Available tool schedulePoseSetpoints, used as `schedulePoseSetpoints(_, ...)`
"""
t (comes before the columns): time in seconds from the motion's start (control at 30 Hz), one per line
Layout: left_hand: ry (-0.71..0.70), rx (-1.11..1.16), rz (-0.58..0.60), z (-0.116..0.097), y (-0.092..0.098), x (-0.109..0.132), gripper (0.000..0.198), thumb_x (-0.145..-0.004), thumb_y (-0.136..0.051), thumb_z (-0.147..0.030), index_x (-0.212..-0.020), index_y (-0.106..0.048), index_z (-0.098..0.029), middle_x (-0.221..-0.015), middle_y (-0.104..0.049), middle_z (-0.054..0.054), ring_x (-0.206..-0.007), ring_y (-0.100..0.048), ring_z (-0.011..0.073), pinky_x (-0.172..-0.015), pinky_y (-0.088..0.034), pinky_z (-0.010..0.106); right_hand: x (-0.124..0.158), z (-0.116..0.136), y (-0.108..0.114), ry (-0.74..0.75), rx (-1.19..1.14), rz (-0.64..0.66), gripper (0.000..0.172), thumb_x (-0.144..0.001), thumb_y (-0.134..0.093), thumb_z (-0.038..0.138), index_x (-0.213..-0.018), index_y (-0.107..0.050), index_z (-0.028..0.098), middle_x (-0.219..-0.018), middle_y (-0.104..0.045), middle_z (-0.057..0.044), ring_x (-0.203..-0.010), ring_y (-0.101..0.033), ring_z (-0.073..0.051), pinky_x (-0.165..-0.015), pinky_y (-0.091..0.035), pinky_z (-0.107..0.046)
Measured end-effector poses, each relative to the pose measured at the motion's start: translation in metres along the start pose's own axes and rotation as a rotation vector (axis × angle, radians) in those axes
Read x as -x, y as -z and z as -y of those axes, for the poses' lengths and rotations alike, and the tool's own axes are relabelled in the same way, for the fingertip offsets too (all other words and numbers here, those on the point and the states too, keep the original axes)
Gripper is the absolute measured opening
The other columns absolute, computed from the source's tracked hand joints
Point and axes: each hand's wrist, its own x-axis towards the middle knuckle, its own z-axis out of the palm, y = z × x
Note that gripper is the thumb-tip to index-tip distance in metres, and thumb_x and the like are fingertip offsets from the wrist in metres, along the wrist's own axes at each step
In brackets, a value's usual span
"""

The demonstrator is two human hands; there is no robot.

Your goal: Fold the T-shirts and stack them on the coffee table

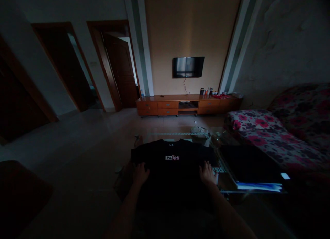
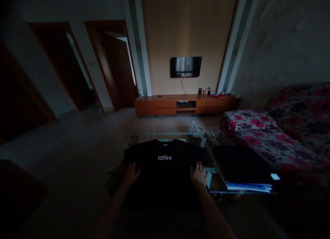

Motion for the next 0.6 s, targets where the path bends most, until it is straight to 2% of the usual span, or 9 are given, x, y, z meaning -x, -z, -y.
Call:
schedulePoseSetpoints(0.07, -0.011, -0.016, -0.016, 0.007, -0.004, -0.003, 0.052, -0.093, -0.048, -0.029, -0.143, -0.049, -0.016, -0.151, -0.046, 0.017, -0.133, -0.050, 0.0272, -0.106, -0.041, 0.039, -0.012, -0.013, 0.004, 0.004, -0.004, 0.022, 0.065, -0.100, -0.019, 0.046, -0.158, -0.031, 0.018, -0.162, -0.034, -0.015, -0.147, -0.032, -0.029, -0.114, -0.023, -0.063)
schedulePoseSetpoints(0.13, -0.044, -0.027, -0.011, 0.013, -0.008, -0.006, 0.055, -0.092, -0.050, -0.028, -0.146, -0.047, -0.017, -0.154, -0.042, 0.016, -0.136, -0.047, 0.0289, -0.108, -0.039, 0.041, -0.023, -0.021, 0.005, -0.009, 0.004, 0.039, 0.063, -0.100, -0.020, 0.046, -0.157, -0.032, 0.021, -0.160, -0.037, -0.014, -0.147, -0.031, -0.031, -0.112, -0.022, -0.067)
schedulePoseSetpoints(0.2, -0.061, 0.006, -0.006, 0.014, -0.010, -0.012, 0.051, -0.090, -0.054, -0.029, -0.140, -0.054, -0.017, -0.147, -0.050, 0.016, -0.130, -0.052, 0.0291, -0.106, -0.041, 0.040, -0.029, -0.021, 0.004, -0.066, 0.040, 0.025, 0.063, -0.100, -0.024, 0.045, -0.157, -0.033, 0.021, -0.161, -0.034, -0.014, -0.147, -0.029, -0.035, -0.111, -0.020, -0.069)
schedulePoseSetpoints(0.27, -0.018, 0.084, -0.031, 0.011, -0.008, -0.022, 0.039, -0.087, -0.058, -0.030, -0.123, -0.065, -0.018, -0.131, -0.061, 0.014, -0.117, -0.060, 0.0257, -0.101, -0.044, 0.035, -0.031, -0.010, 0.003, -0.138, 0.096, -0.026, 0.063, -0.099, -0.027, 0.042, -0.156, -0.035, 0.018, -0.162, -0.031, -0.016, -0.148, -0.025, -0.037, -0.112, -0.018, -0.069)
schedulePoseSetpoints(0.37, 0.131, 0.149, -0.109, 0.006, -0.004, -0.040, 0.030, -0.089, -0.054, -0.033, -0.109, -0.067, -0.014, -0.117, -0.064, 0.015, -0.111, -0.062, 0.0264, -0.098, -0.045, 0.036, -0.028, 0.016, -0.001, -0.066, 0.158, -0.108, 0.062, -0.100, -0.028, 0.039, -0.157, -0.035, 0.014, -0.165, -0.024, -0.016, -0.152, -0.016, -0.033, -0.117, -0.014, -0.062)
schedulePoseSetpoints(0.43, 0.285, 0.153, -0.236, 0.008, -0.003, -0.051, 0.041, -0.089, -0.055, -0.039, -0.117, -0.060, -0.010, -0.121, -0.061, 0.021, -0.119, -0.057, 0.0327, -0.100, -0.043, 0.042, -0.025, 0.029, -0.007, 0.082, 0.165, -0.100, 0.062, -0.101, -0.027, 0.040, -0.158, -0.032, 0.017, -0.168, -0.019, -0.011, -0.154, -0.011, -0.029, -0.120, -0.013, -0.055)
schedulePoseSetpoints(0.5, 0.446, 0.202, -0.372, 0.014, -0.004, -0.058, 0.059, -0.083, -0.063, -0.045, -0.126, -0.053, -0.007, -0.127, -0.058, 0.025, -0.125, -0.052, 0.0388, -0.100, -0.042, 0.048, -0.022, 0.035, -0.016, 0.162, 0.160, -0.055, 0.062, -0.102, -0.027, 0.044, -0.159, -0.031, 0.021, -0.169, -0.018, -0.007, -0.155, -0.010, -0.027, -0.121, -0.013, -0.051)
schedulePoseSetpoints(0.53, 0.505, 0.259, -0.414, 0.019, -0.005, -0.061, 0.066, -0.078, -0.068, -0.047, -0.127, -0.051, -0.006, -0.129, -0.058, 0.027, -0.126, -0.052, 0.0405, -0.099, -0.043, 0.050, -0.021, 0.036, -0.021, 0.166, 0.158, -0.031, 0.062, -0.102, -0.027, 0.046, -0.159, -0.030, 0.022, -0.169, -0.018, -0.005, -0.155, -0.011, -0.028, -0.121, -0.014, -0.050)
schedulePoseSetpoints(0.6, 0.541, 0.399, -0.413, 0.028, -0.005, -0.065, 0.068, -0.074, -0.074, -0.045, -0.126, -0.051, -0.007, -0.126, -0.061, 0.027, -0.121, -0.057, 0.0400, -0.095, -0.046, 0.048, -0.020, 0.036, -0.029, 0.144, 0.161, -0.001, 0.063, -0.102, -0.026, 0.048, -0.160, -0.029, 0.023, -0.168, -0.019, -0.005, -0.154, -0.013, -0.028, -0.121, -0.014, -0.049)
